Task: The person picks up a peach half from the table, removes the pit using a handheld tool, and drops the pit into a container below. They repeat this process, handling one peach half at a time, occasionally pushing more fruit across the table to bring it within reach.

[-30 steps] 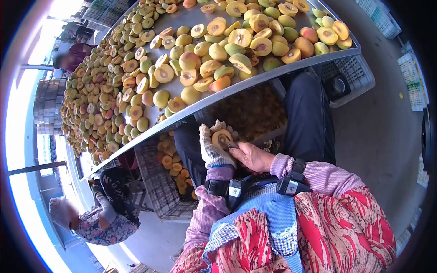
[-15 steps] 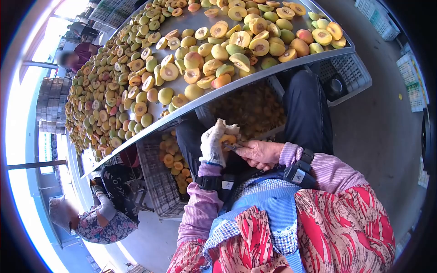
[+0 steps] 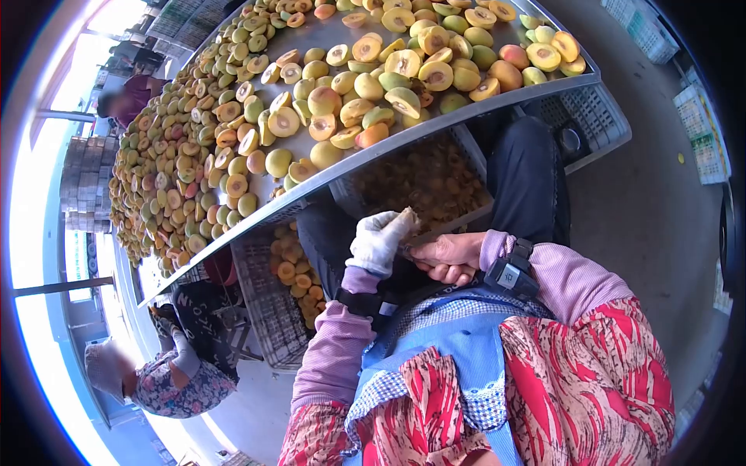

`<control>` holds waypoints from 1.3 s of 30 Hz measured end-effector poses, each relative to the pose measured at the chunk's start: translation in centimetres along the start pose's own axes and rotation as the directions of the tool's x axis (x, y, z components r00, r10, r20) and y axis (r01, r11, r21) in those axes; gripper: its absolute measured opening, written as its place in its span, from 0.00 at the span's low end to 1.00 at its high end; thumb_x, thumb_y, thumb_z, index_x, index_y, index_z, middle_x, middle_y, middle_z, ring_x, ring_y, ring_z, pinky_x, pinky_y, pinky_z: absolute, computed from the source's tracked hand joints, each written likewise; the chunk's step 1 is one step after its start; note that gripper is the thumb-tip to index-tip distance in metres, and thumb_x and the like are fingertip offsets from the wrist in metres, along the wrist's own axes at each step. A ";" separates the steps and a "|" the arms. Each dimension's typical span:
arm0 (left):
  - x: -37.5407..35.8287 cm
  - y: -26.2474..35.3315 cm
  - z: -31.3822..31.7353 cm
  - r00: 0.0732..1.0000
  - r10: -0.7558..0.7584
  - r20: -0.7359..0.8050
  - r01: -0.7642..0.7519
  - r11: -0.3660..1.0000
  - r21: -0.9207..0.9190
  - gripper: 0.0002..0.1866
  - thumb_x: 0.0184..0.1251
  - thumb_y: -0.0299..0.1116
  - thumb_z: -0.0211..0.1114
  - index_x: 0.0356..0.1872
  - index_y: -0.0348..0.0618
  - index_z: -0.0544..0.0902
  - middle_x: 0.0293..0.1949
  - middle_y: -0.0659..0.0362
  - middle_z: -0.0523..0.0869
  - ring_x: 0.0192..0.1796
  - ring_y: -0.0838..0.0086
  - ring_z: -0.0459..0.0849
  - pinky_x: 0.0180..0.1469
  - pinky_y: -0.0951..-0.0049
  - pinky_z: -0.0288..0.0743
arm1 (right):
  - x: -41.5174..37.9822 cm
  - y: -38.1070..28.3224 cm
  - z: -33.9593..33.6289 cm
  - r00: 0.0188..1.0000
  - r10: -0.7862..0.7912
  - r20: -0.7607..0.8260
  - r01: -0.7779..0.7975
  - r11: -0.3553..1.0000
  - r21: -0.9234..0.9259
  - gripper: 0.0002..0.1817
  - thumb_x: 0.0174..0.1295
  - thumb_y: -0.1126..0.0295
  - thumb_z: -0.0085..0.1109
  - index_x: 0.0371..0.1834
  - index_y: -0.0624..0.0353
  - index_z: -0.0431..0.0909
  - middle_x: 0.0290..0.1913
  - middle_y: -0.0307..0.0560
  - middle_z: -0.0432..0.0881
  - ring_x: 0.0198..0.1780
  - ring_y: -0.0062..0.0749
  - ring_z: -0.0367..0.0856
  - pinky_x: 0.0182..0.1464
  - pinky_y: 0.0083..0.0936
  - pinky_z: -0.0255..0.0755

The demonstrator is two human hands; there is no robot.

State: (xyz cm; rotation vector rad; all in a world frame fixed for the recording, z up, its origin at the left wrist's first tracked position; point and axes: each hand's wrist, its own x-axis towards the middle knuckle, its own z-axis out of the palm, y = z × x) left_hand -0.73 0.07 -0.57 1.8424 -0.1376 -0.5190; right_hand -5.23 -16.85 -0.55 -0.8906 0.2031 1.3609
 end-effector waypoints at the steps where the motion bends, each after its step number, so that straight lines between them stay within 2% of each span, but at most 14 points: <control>1: 0.1 0.3 -0.3 0.988 -0.148 0.047 0.154 0.975 -0.163 0.14 0.62 0.41 0.63 0.30 0.37 0.84 0.27 0.61 0.85 0.28 0.80 0.79 0.30 0.78 0.72 | 0.1 0.0 -0.3 0.999 0.016 0.047 -0.017 0.999 0.030 0.20 0.68 0.46 0.38 0.29 0.49 0.60 0.14 0.25 0.52 0.10 0.07 0.47 0.08 0.11 0.46; 4: 0.1 0.6 -0.1 0.960 -0.268 0.081 0.280 0.923 -0.263 0.14 0.60 0.41 0.64 0.28 0.39 0.84 0.27 0.61 0.85 0.27 0.79 0.80 0.30 0.75 0.73 | 0.0 -0.3 -0.9 0.994 0.040 0.102 -0.044 0.998 0.038 0.20 0.68 0.46 0.37 0.28 0.49 0.60 0.14 0.25 0.52 0.10 0.07 0.47 0.08 0.10 0.46; 5: 0.2 1.0 0.0 0.987 0.138 0.080 -0.153 0.965 0.212 0.14 0.60 0.41 0.64 0.27 0.39 0.84 0.27 0.61 0.85 0.27 0.78 0.80 0.29 0.74 0.73 | 0.0 -0.4 -1.1 0.992 0.061 0.115 -0.066 0.997 0.048 0.20 0.69 0.46 0.36 0.29 0.49 0.60 0.14 0.25 0.52 0.10 0.07 0.47 0.08 0.09 0.46; 6: 0.2 1.3 0.0 0.842 0.469 0.266 -0.527 0.608 0.593 0.14 0.60 0.42 0.64 0.26 0.40 0.84 0.27 0.60 0.85 0.27 0.77 0.80 0.28 0.73 0.73 | 0.1 -0.5 -1.2 0.988 0.082 0.131 -0.091 0.994 0.060 0.20 0.69 0.46 0.35 0.29 0.49 0.60 0.14 0.25 0.52 0.09 0.07 0.46 0.08 0.09 0.45; 8: 1.1 1.5 -0.2 0.813 0.484 0.325 -0.573 0.562 0.597 0.15 0.60 0.42 0.63 0.24 0.40 0.84 0.29 0.60 0.85 0.27 0.75 0.81 0.28 0.72 0.74 | 0.6 0.0 -2.3 0.980 0.075 0.185 -0.090 0.993 0.077 0.20 0.69 0.46 0.35 0.29 0.49 0.60 0.14 0.25 0.52 0.09 0.07 0.46 0.08 0.09 0.44; 9: 1.5 1.4 -0.3 0.969 0.115 0.220 -0.183 0.930 0.320 0.14 0.61 0.40 0.62 0.25 0.38 0.83 0.29 0.58 0.85 0.28 0.73 0.82 0.31 0.72 0.75 | 0.7 0.1 -2.6 0.974 0.059 0.218 -0.088 0.988 0.125 0.20 0.69 0.46 0.35 0.29 0.50 0.60 0.13 0.26 0.52 0.09 0.07 0.46 0.07 0.10 0.44; 10: 1.8 1.2 -0.5 0.922 -0.293 0.255 0.310 0.950 -0.028 0.14 0.62 0.38 0.62 0.26 0.36 0.83 0.30 0.57 0.85 0.29 0.72 0.82 0.34 0.73 0.76 | 0.7 0.2 -2.8 0.968 0.042 0.249 -0.087 0.982 0.171 0.20 0.69 0.46 0.35 0.29 0.50 0.60 0.13 0.26 0.52 0.09 0.07 0.46 0.07 0.10 0.44; 11: 2.0 1.1 -0.8 0.912 -0.299 0.282 0.390 0.845 -0.366 0.15 0.62 0.39 0.62 0.29 0.34 0.83 0.29 0.55 0.85 0.29 0.72 0.82 0.36 0.74 0.76 | 0.7 0.0 -3.0 0.967 0.043 0.250 -0.088 0.981 0.171 0.20 0.69 0.46 0.35 0.29 0.50 0.60 0.13 0.26 0.52 0.09 0.07 0.46 0.07 0.10 0.44; 18: 1.9 0.0 0.1 0.980 0.180 0.080 -0.188 0.977 0.100 0.18 0.64 0.43 0.61 0.29 0.35 0.84 0.25 0.59 0.84 0.29 0.75 0.80 0.33 0.77 0.72 | 1.0 0.0 -3.7 0.943 -0.060 0.328 -0.025 0.969 0.247 0.20 0.70 0.49 0.34 0.30 0.52 0.61 0.13 0.27 0.53 0.09 0.08 0.47 0.07 0.10 0.44; 20: 2.2 0.3 0.2 0.958 -0.286 0.011 0.274 0.908 -0.318 0.20 0.63 0.46 0.60 0.28 0.35 0.84 0.26 0.58 0.84 0.29 0.75 0.80 0.31 0.77 0.72 | 1.1 0.3 -3.7 0.938 -0.051 0.343 -0.039 0.967 0.252 0.20 0.70 0.49 0.34 0.30 0.52 0.61 0.13 0.27 0.53 0.09 0.09 0.48 0.07 0.10 0.45; 22: 2.5 -0.3 1.0 0.983 -0.178 -0.040 0.145 0.893 -0.426 0.21 0.62 0.50 0.61 0.28 0.38 0.83 0.28 0.58 0.84 0.28 0.73 0.80 0.29 0.76 0.72 | 1.4 0.3 -3.8 0.918 -0.128 0.376 -0.020 0.930 0.367 0.20 0.70 0.49 0.35 0.29 0.52 0.61 0.13 0.27 0.54 0.09 0.09 0.49 0.07 0.10 0.46; 25: 2.7 -0.1 2.2 0.881 -0.471 -0.039 0.253 0.540 -0.802 0.20 0.63 0.52 0.59 0.34 0.43 0.80 0.29 0.58 0.83 0.29 0.67 0.80 0.31 0.70 0.75 | 1.1 0.2 -2.8 0.966 -0.138 0.219 0.067 0.951 0.303 0.20 0.70 0.49 0.35 0.29 0.51 0.62 0.13 0.27 0.55 0.09 0.09 0.49 0.07 0.10 0.47; 38: 7.0 -4.0 0.4 0.890 -0.450 -0.076 -0.010 0.147 -0.989 0.20 0.65 0.55 0.52 0.36 0.49 0.76 0.33 0.59 0.79 0.34 0.68 0.78 0.35 0.66 0.74 | 0.4 1.4 -1.1 0.950 -0.274 -0.150 0.289 0.954 0.084 0.19 0.67 0.47 0.42 0.25 0.47 0.61 0.15 0.29 0.59 0.11 0.12 0.55 0.11 0.14 0.52; 39: 6.4 -2.3 1.0 0.851 -0.511 -0.120 -0.013 0.208 -0.978 0.20 0.65 0.55 0.53 0.37 0.49 0.76 0.33 0.59 0.79 0.35 0.68 0.78 0.36 0.66 0.74 | 1.0 1.0 -1.5 0.851 -0.360 -0.383 0.405 0.913 0.043 0.19 0.67 0.47 0.42 0.26 0.48 0.61 0.16 0.30 0.60 0.12 0.13 0.55 0.11 0.15 0.53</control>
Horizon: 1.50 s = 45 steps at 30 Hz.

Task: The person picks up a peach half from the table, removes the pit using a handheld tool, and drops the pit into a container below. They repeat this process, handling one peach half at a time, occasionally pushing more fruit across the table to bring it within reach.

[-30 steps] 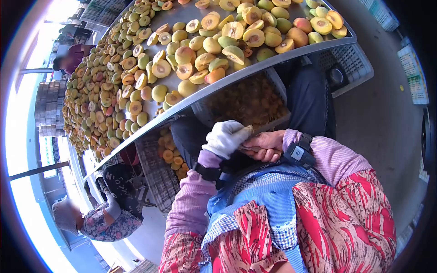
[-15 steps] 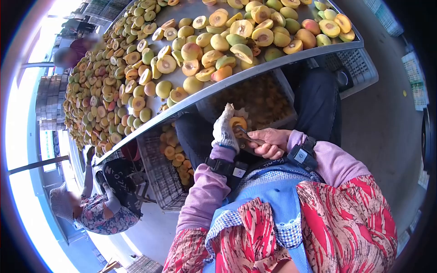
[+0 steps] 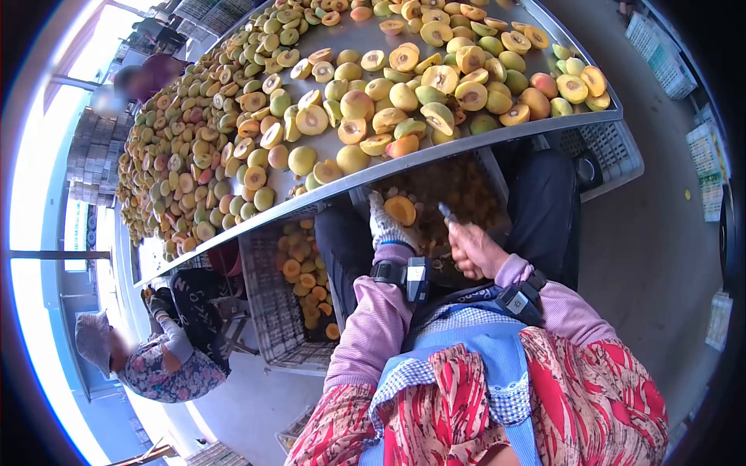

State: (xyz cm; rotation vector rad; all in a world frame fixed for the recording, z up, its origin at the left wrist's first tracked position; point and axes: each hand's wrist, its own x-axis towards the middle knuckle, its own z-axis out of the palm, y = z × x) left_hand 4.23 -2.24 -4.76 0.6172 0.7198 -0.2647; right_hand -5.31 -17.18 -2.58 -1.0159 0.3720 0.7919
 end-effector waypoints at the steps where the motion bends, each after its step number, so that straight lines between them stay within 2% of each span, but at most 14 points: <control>1: -0.9 -0.2 0.5 0.996 0.034 -0.079 -0.029 0.998 0.057 0.20 0.65 0.55 0.53 0.38 0.48 0.77 0.32 0.60 0.80 0.36 0.68 0.78 0.37 0.66 0.74 | 0.8 0.0 -0.2 0.965 -0.128 -0.231 0.127 0.992 -0.018 0.19 0.67 0.47 0.42 0.27 0.49 0.62 0.16 0.30 0.60 0.12 0.13 0.56 0.11 0.16 0.54; 6: -6.4 3.2 1.3 0.958 0.284 0.038 -0.279 0.896 0.344 0.17 0.65 0.46 0.60 0.34 0.39 0.80 0.30 0.57 0.84 0.27 0.70 0.80 0.32 0.72 0.77 | 1.2 -0.2 -0.4 0.917 -0.206 -0.341 0.130 0.964 -0.232 0.17 0.69 0.50 0.42 0.33 0.52 0.63 0.19 0.34 0.65 0.14 0.17 0.63 0.14 0.19 0.61; 9: -6.7 11.5 -2.2 0.467 0.850 0.243 -0.731 0.216 0.647 0.13 0.62 0.36 0.64 0.38 0.34 0.81 0.37 0.53 0.84 0.31 0.73 0.82 0.34 0.75 0.78 | 1.8 1.0 -1.3 0.958 -0.150 -0.243 0.124 0.985 -0.121 0.17 0.69 0.51 0.42 0.34 0.53 0.63 0.19 0.34 0.65 0.13 0.17 0.62 0.14 0.19 0.61; 10: -9.6 14.2 -0.7 0.278 0.814 0.510 -0.132 -0.493 0.860 0.19 0.59 0.38 0.65 0.46 0.36 0.79 0.49 0.45 0.79 0.43 0.61 0.81 0.44 0.65 0.77 | 1.7 0.8 -1.1 0.960 -0.142 -0.241 0.113 0.985 -0.129 0.17 0.69 0.51 0.42 0.34 0.53 0.63 0.19 0.34 0.65 0.13 0.18 0.63 0.14 0.19 0.61; 11: -7.4 17.1 -2.9 0.189 0.754 0.629 0.159 -0.655 0.738 0.24 0.57 0.42 0.64 0.53 0.40 0.76 0.57 0.41 0.72 0.57 0.51 0.72 0.55 0.55 0.69 | 1.8 0.9 -0.8 0.963 -0.137 -0.234 0.110 0.986 -0.127 0.17 0.69 0.51 0.42 0.34 0.53 0.63 0.19 0.34 0.65 0.13 0.18 0.63 0.14 0.19 0.61; 13: -6.0 19.1 -1.6 0.211 0.685 0.697 0.163 -0.728 0.666 0.25 0.59 0.47 0.61 0.52 0.42 0.76 0.58 0.45 0.72 0.62 0.46 0.65 0.62 0.51 0.60 | 2.4 0.6 -0.4 0.968 -0.114 -0.226 0.074 0.981 -0.177 0.17 0.69 0.51 0.43 0.34 0.53 0.63 0.19 0.34 0.65 0.13 0.18 0.63 0.14 0.19 0.62; 18: 0.0 15.9 3.6 0.705 0.430 0.564 0.047 -0.822 0.568 0.24 0.57 0.56 0.56 0.48 0.51 0.80 0.61 0.48 0.69 0.65 0.49 0.61 0.65 0.53 0.53 | 2.5 0.1 0.4 0.972 -0.149 -0.183 0.106 0.968 -0.227 0.17 0.69 0.50 0.41 0.32 0.51 0.62 0.17 0.33 0.63 0.13 0.15 0.62 0.14 0.18 0.60; 22: 1.3 15.4 4.1 0.677 0.378 0.632 0.000 -0.858 0.513 0.20 0.54 0.50 0.62 0.42 0.50 0.81 0.54 0.49 0.75 0.62 0.53 0.67 0.62 0.52 0.58 | 2.2 -0.9 0.9 0.968 -0.157 -0.195 0.118 0.973 -0.199 0.16 0.69 0.52 0.43 0.35 0.54 0.64 0.18 0.35 0.65 0.14 0.18 0.64 0.14 0.19 0.62; 25: -0.9 13.8 3.9 0.425 0.569 0.704 -0.318 -0.634 0.705 0.13 0.51 0.37 0.69 0.36 0.44 0.78 0.37 0.54 0.82 0.37 0.63 0.81 0.38 0.68 0.75 | 1.8 -3.0 2.5 0.972 -0.206 -0.117 0.187 0.970 -0.156 0.16 0.69 0.52 0.42 0.35 0.53 0.65 0.18 0.34 0.64 0.14 0.17 0.63 0.14 0.18 0.62; 27: -3.6 11.9 4.2 0.680 0.585 0.441 -0.610 0.118 0.784 0.12 0.55 0.34 0.66 0.39 0.44 0.76 0.33 0.57 0.80 0.31 0.71 0.80 0.28 0.76 0.75 | 1.1 -4.0 3.9 0.935 -0.354 0.016 0.350 0.916 -0.196 0.15 0.69 0.52 0.42 0.36 0.53 0.65 0.18 0.33 0.64 0.13 0.16 0.62 0.14 0.18 0.61; 30: -6.0 8.9 2.8 0.886 0.300 0.353 -0.419 0.844 0.336 0.15 0.58 0.26 0.60 0.47 0.41 0.72 0.41 0.53 0.77 0.38 0.66 0.81 0.35 0.73 0.81 | 0.0 -4.4 5.6 0.917 -0.388 0.097 0.399 0.895 -0.198 0.14 0.69 0.54 0.43 0.38 0.54 0.67 0.20 0.32 0.65 0.17 0.15 0.64 0.18 0.16 0.61; 36: -8.1 4.5 0.9 0.927 0.074 0.368 -0.088 0.996 0.023 0.14 0.64 0.28 0.57 0.50 0.41 0.69 0.44 0.49 0.79 0.48 0.56 0.80 0.48 0.59 0.79 | -0.7 -2.1 5.3 0.779 -0.610 0.145 0.557 0.567 -0.607 0.17 0.66 0.59 0.48 0.39 0.65 0.71 0.37 0.63 0.78 0.42 0.60 0.76 0.43 0.38 0.69; 42: -5.8 2.8 -2.4 0.976 0.078 0.204 -0.142 0.935 0.325 0.17 0.68 0.36 0.50 0.54 0.41 0.70 0.47 0.47 0.79 0.46 0.53 0.80 0.46 0.53 0.79 | 0.4 -1.1 2.2 0.836 -0.548 0.002 0.281 0.425 -0.861 0.19 0.65 0.55 0.47 0.39 0.64 0.70 0.35 0.64 0.79 0.41 0.58 0.77 0.41 0.41 0.70; 45: -5.7 2.3 -2.7 0.980 0.057 0.193 -0.076 0.992 0.097 0.14 0.67 0.35 0.50 0.50 0.39 0.72 0.46 0.47 0.79 0.46 0.52 0.80 0.47 0.51 0.79 | 1.1 -0.1 1.2 0.797 -0.605 -0.001 0.325 0.431 -0.842 0.18 0.66 0.56 0.46 0.39 0.64 0.70 0.33 0.64 0.79 0.38 0.60 0.77 0.39 0.43 0.70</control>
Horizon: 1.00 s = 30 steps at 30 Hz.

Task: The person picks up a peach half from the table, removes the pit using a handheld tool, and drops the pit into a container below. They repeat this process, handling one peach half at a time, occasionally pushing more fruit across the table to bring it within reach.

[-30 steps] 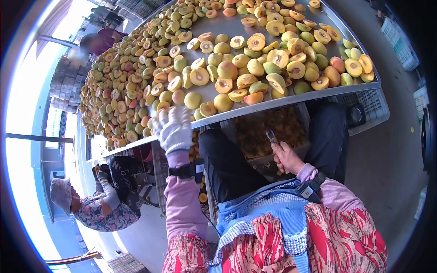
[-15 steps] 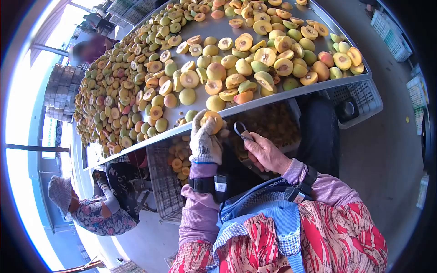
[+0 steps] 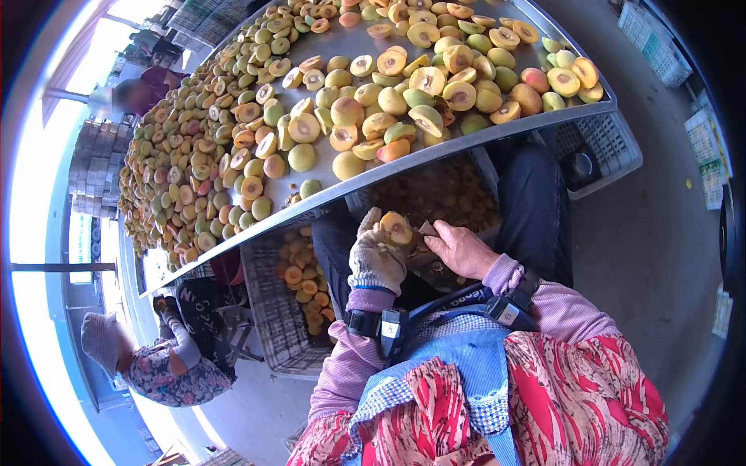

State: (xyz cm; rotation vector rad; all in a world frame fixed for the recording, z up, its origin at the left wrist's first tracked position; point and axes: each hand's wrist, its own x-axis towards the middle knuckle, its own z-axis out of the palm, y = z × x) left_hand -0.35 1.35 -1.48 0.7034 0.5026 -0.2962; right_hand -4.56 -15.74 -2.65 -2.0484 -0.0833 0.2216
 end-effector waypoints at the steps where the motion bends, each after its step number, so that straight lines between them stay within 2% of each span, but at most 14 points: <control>1: 0.0 -0.1 0.3 0.998 -0.051 0.028 0.053 0.995 -0.079 0.12 0.66 0.35 0.50 0.44 0.39 0.75 0.43 0.49 0.80 0.45 0.52 0.80 0.48 0.50 0.77 | -0.1 1.0 1.1 0.987 -0.120 -0.109 0.129 0.989 0.078 0.18 0.67 0.56 0.45 0.39 0.63 0.69 0.28 0.60 0.79 0.30 0.56 0.78 0.34 0.41 0.71; 2: -0.1 -0.2 0.9 0.998 -0.055 0.029 0.057 0.995 -0.082 0.12 0.66 0.35 0.50 0.44 0.39 0.75 0.43 0.49 0.80 0.45 0.52 0.80 0.48 0.50 0.77 | -0.5 -2.1 -0.8 0.955 0.225 0.193 -0.273 0.922 0.276 0.18 0.68 0.56 0.44 0.38 0.63 0.68 0.25 0.56 0.77 0.24 0.47 0.77 0.30 0.37 0.71; 4: -0.1 -0.4 1.8 0.995 -0.104 -0.009 0.101 0.982 -0.159 0.11 0.63 0.34 0.54 0.42 0.42 0.77 0.41 0.54 0.81 0.43 0.61 0.79 0.49 0.55 0.76 | -1.0 -3.7 -1.1 0.875 0.329 0.355 -0.454 0.813 0.365 0.18 0.68 0.56 0.43 0.36 0.63 0.68 0.23 0.52 0.75 0.19 0.38 0.74 0.26 0.34 0.69; 5: 0.3 -0.8 1.7 0.997 -0.048 -0.055 0.039 0.988 -0.148 0.10 0.62 0.35 0.55 0.40 0.42 0.78 0.38 0.54 0.81 0.43 0.61 0.79 0.51 0.52 0.74 | -1.0 -4.2 -1.0 0.833 0.368 0.413 -0.524 0.763 0.379 0.19 0.68 0.55 0.43 0.36 0.63 0.69 0.27 0.57 0.77 0.26 0.47 0.78 0.31 0.37 0.70; 6: 0.6 -1.2 1.4 0.997 -0.052 -0.060 0.042 0.988 -0.147 0.10 0.62 0.35 0.55 0.40 0.42 0.78 0.38 0.54 0.81 0.43 0.61 0.79 0.51 0.52 0.74 | -1.0 -3.6 -0.3 0.830 0.371 0.416 -0.529 0.759 0.379 0.19 0.68 0.55 0.43 0.36 0.63 0.69 0.27 0.57 0.77 0.26 0.47 0.78 0.31 0.37 0.70; 8: 1.4 -1.9 0.8 0.995 0.090 -0.031 -0.091 0.996 -0.024 0.10 0.61 0.35 0.57 0.39 0.42 0.79 0.39 0.55 0.81 0.43 0.61 0.79 0.52 0.52 0.74 | -0.7 -2.1 1.2 0.980 0.140 0.141 -0.174 0.948 0.268 0.19 0.68 0.55 0.43 0.38 0.64 0.69 0.32 0.62 0.78 0.35 0.56 0.78 0.37 0.40 0.70; 9: 1.7 -2.3 0.5 0.991 0.127 -0.042 -0.127 0.992 0.000 0.12 0.61 0.38 0.56 0.39 0.42 0.79 0.39 0.55 0.81 0.43 0.61 0.79 0.50 0.53 0.75 | -0.6 -1.8 1.3 0.970 0.167 0.177 -0.211 0.941 0.266 0.21 0.68 0.54 0.42 0.39 0.65 0.69 0.36 0.66 0.77 0.42 0.61 0.75 0.42 0.42 0.68; 12: 1.5 -2.4 0.4 0.997 0.075 -0.028 -0.075 0.997 0.005 0.14 0.60 0.40 0.55 0.40 0.42 0.79 0.39 0.55 0.81 0.42 0.62 0.79 0.50 0.55 0.76 | -0.7 -1.0 2.4 0.995 0.076 0.058 -0.089 0.960 0.264 0.21 0.68 0.54 0.43 0.37 0.66 0.69 0.35 0.66 0.77 0.40 0.61 0.76 0.40 0.42 0.68; 16: 1.5 -2.9 0.8 0.990 0.137 0.024 -0.138 0.990 0.031 0.15 0.61 0.42 0.54 0.39 0.43 0.79 0.38 0.55 0.81 0.42 0.63 0.79 0.49 0.56 0.76 | -0.3 -0.6 3.0 0.996 0.091 0.015 -0.092 0.964 0.250 0.21 0.68 0.55 0.44 0.37 0.67 0.69 0.34 0.66 0.77 0.40 0.61 0.76 0.40 0.43 0.69; 22: 1.2 -3.1 2.3 0.986 0.101 -0.135 -0.101 0.995 0.008 0.18 0.64 0.49 0.55 0.33 0.43 0.78 0.34 0.55 0.81 0.38 0.63 0.79 0.43 0.55 0.77 | -0.1 -0.7 3.2 0.991 0.129 0.041 -0.135 0.958 0.253 0.20 0.68 0.56 0.44 0.34 0.66 0.68 0.34 0.66 0.78 0.41 0.62 0.75 0.42 0.44 0.68; 25: 1.5 -2.9 2.3 0.979 0.111 -0.173 -0.094 0.990 0.107 0.22 0.65 0.54 0.54 0.33 0.42 0.78 0.34 0.55 0.81 0.36 0.65 0.80 0.38 0.61 0.77 | 0.0 -0.6 3.4 1.000 0.023 0.015 -0.026 0.962 0.273 0.21 0.68 0.54 0.43 0.34 0.65 0.67 0.31 0.62 0.78 0.32 0.53 0.79 0.32 0.40 0.71; 27: 2.2 -2.8 2.0 0.941 0.267 -0.209 -0.203 0.937 0.283 0.24 0.65 0.55 0.54 0.33 0.40 0.77 0.33 0.55 0.81 0.32 0.66 0.79 0.33 0.66 0.76 | 0.4 -2.8 1.0 0.858 0.277 0.432 -0.461 0.787 0.411 0.21 0.69 0.52 0.41 0.35 0.62 0.66 0.24 0.49 0.75 0.19 0.33 0.75 0.18 0.29 0.68; 28: 2.1 -2.9 2.0 0.941 0.264 -0.209 -0.200 0.937 0.285 0.24 0.65 0.55 0.54 0.33 0.40 0.77 0.33 0.55 0.81 0.32 0.66 0.79 0.33 0.66 0.76 | 0.5 -2.7 0.8 0.857 0.279 0.432 -0.463 0.784 0.413 0.21 0.69 0.52 0.41 0.35 0.62 0.66 0.24 0.49 0.75 0.19 0.33 0.75 0.18 0.29 0.68; 30: 1.5 -2.7 2.7 0.916 0.354 -0.191 -0.274 0.897 0.346 0.21 0.66 0.51 0.55 0.35 0.41 0.78 0.30 0.57 0.81 0.29 0.69 0.79 0.31 0.69 0.75 | 0.6 -2.6 0.6 0.737 0.259 0.624 -0.652 0.517 0.555 0.19 0.69 0.50 0.40 0.36 0.57 0.65 0.21 0.38 0.68 0.13 0.17 0.64 0.12 0.18 0.60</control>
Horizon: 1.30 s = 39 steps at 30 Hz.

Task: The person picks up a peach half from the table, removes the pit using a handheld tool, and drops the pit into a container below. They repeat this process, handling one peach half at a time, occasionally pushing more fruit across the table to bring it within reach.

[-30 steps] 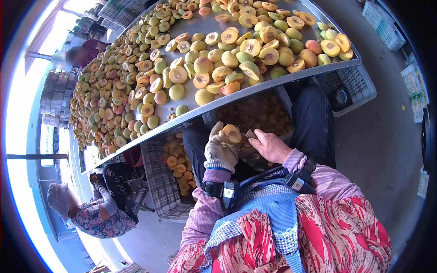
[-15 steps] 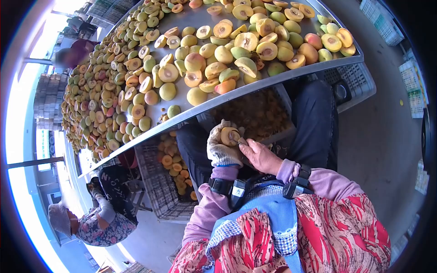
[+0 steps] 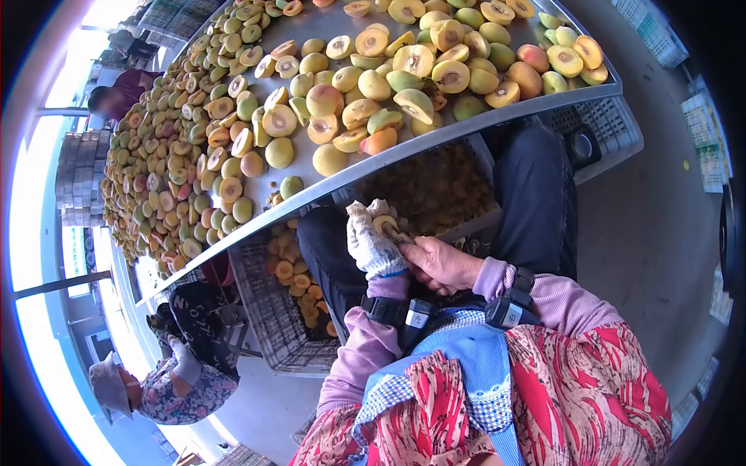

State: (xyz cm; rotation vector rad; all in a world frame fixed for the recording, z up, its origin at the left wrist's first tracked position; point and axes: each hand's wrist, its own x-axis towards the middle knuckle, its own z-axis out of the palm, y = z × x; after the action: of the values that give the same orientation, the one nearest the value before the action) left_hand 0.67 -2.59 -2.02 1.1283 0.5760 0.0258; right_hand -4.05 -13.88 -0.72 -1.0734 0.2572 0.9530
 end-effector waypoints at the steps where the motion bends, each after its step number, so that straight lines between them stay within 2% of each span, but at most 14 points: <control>1: 0.0 0.2 0.0 1.000 0.001 0.003 -0.001 1.000 0.003 0.21 0.66 0.51 0.55 0.35 0.41 0.78 0.30 0.57 0.81 0.29 0.69 0.79 0.31 0.69 0.75 | -0.1 -0.1 0.0 1.000 -0.003 -0.001 0.003 1.000 0.003 0.19 0.69 0.50 0.40 0.36 0.57 0.65 0.21 0.38 0.68 0.13 0.17 0.64 0.12 0.18 0.60; 8: -0.4 1.8 -0.2 0.950 -0.282 0.135 0.297 0.949 -0.102 0.20 0.65 0.50 0.58 0.35 0.40 0.78 0.31 0.55 0.82 0.29 0.68 0.80 0.30 0.67 0.76 | -1.0 -1.0 0.1 0.999 -0.033 0.014 0.035 0.979 -0.202 0.19 0.68 0.47 0.41 0.34 0.52 0.63 0.18 0.32 0.61 0.13 0.15 0.57 0.11 0.16 0.55; 12: -0.8 2.3 -1.3 0.968 -0.158 0.194 0.118 0.972 0.203 0.19 0.64 0.47 0.59 0.33 0.38 0.78 0.29 0.54 0.83 0.30 0.69 0.80 0.30 0.69 0.76 | -1.4 -0.7 -1.0 0.969 0.126 0.211 -0.113 0.991 -0.072 0.20 0.67 0.45 0.42 0.32 0.50 0.62 0.15 0.29 0.56 0.12 0.12 0.53 0.12 0.14 0.54; 16: -0.3 3.1 -1.9 0.759 0.200 0.619 -0.589 0.615 0.524 0.15 0.66 0.39 0.57 0.30 0.35 0.80 0.27 0.54 0.84 0.29 0.71 0.81 0.31 0.73 0.74 | -1.1 0.5 -1.5 0.884 0.184 0.429 -0.285 0.941 0.182 0.22 0.66 0.42 0.41 0.29 0.49 0.60 0.14 0.28 0.54 0.10 0.09 0.48 0.08 0.11 0.46; 19: 0.0 3.7 -1.6 0.743 -0.270 0.612 0.094 0.948 0.304 0.19 0.66 0.44 0.57 0.29 0.35 0.79 0.27 0.52 0.82 0.29 0.66 0.81 0.35 0.69 0.76 | -1.7 0.8 -1.3 0.873 0.118 0.473 -0.268 0.926 0.264 0.22 0.66 0.42 0.40 0.29 0.49 0.61 0.13 0.28 0.55 0.09 0.08 0.49 0.07 0.11 0.45; 24: -1.0 2.2 0.5 0.773 -0.338 0.537 0.386 0.922 0.025 0.24 0.61 0.55 0.60 0.32 0.39 0.79 0.30 0.53 0.82 0.33 0.63 0.81 0.35 0.64 0.78 | -2.0 1.3 -2.5 0.821 0.011 0.570 -0.281 0.878 0.388 0.22 0.68 0.43 0.36 0.30 0.50 0.61 0.13 0.29 0.57 0.08 0.10 0.52 0.06 0.10 0.49; 29: -0.6 2.0 2.5 0.921 -0.230 0.313 0.261 0.963 -0.060 0.19 0.64 0.49 0.59 0.39 0.41 0.79 0.32 0.55 0.83 0.32 0.67 0.81 0.35 0.68 0.78 | -2.9 0.7 -4.0 0.684 -0.347 0.642 -0.148 0.795 0.588 0.22 0.68 0.44 0.36 0.31 0.51 0.62 0.14 0.29 0.57 0.08 0.11 0.52 0.06 0.10 0.48; 31: -0.1 2.7 2.4 0.956 0.037 0.290 -0.093 0.979 0.182 0.15 0.65 0.44 0.60 0.36 0.40 0.81 0.30 0.58 0.82 0.30 0.69 0.81 0.34 0.71 0.76 | -1.6 0.6 -5.5 0.952 -0.196 0.235 0.082 0.903 0.422 0.20 0.67 0.46 0.41 0.35 0.54 0.64 0.17 0.36 0.65 0.12 0.21 0.61 0.12 0.20 0.60; 32: 0.1 3.1 2.2 0.918 0.176 0.356 -0.314 0.871 0.378 0.13 0.65 0.42 0.61 0.35 0.41 0.81 0.29 0.58 0.82 0.29 0.70 0.81 0.34 0.71 0.76 | 0.1 0.9 -6.2 0.982 -0.120 -0.149 0.141 0.980 0.143 0.20 0.67 0.48 0.43 0.39 0.57 0.66 0.18 0.42 0.71 0.13 0.31 0.69 0.15 0.28 0.66; 33: 0.8 3.8 1.2 0.644 0.563 0.518 -0.743 0.300 0.598 0.09 0.62 0.39 0.63 0.31 0.45 0.82 0.28 0.58 0.82 0.28 0.68 0.81 0.33 0.68 0.75 | 1.9 2.4 -6.7 0.983 -0.123 -0.139 0.143 0.980 0.139 0.20 0.67 0.48 0.43 0.39 0.57 0.66 0.18 0.42 0.71 0.13 0.31 0.69 0.15 0.28 0.66; 34: 0.4 6.3 1.0 0.397 0.694 0.601 -0.756 -0.124 0.642 0.06 0.58 0.38 0.65 0.30 0.49 0.82 0.30 0.56 0.82 0.29 0.64 0.81 0.34 0.65 0.76 | 3.7 4.3 -7.1 0.744 -0.540 -0.392 0.380 0.826 -0.416 0.20 0.67 0.51 0.44 0.43 0.60 0.66 0.23 0.52 0.75 0.20 0.45 0.73 0.23 0.36 0.69; 35: 0.4 8.7 0.2 0.469 0.661 0.586 -0.649 -0.191 0.736 0.08 0.57 0.37 0.65 0.30 0.44 0.81 0.32 0.52 0.83 0.35 0.53 0.81 0.38 0.61 0.76 | 4.8 5.2 -7.2 0.332 -0.890 -0.314 0.284 0.411 -0.866 0.21 0.66 0.54 0.45 0.47 0.64 0.67 0.28 0.61 0.78 0.27 0.58 0.77 0.31 0.43 0.72; 38: 4.6 12.6 -5.0 0.429 0.696 0.577 -0.093 -0.601 0.794 0.17 0.57 0.41 0.65 0.43 0.42 0.81 0.50 0.44 0.77 0.50 0.50 0.77 0.54 0.57 0.69 | 1.5 2.0 -4.7 0.565 -0.657 -0.500 0.173 0.686 -0.707 0.26 0.67 0.55 0.43 0.55 0.71 0.65 0.44 0.73 0.75 0.49 0.66 0.72 0.49 0.45 0.68; 39: 5.8 13.7 -5.3 0.486 0.697 0.527 -0.190 -0.505 0.842 0.17 0.57 0.41 0.64 0.44 0.42 0.81 0.49 0.45 0.78 0.50 0.52 0.77 0.54 0.58 0.69 | 1.1 1.1 -4.3 0.528 -0.663 -0.530 0.142 0.685 -0.715 0.22 0.66 0.60 0.45 0.51 0.70 0.67 0.42 0.71 0.77 0.47 0.64 0.75 0.47 0.44 0.70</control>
State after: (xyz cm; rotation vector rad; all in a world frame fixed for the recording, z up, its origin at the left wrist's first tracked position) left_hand 6.88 9.74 5.71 3.1230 0.0790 0.9354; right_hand -3.13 -16.71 -4.15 -2.0277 0.3645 0.0072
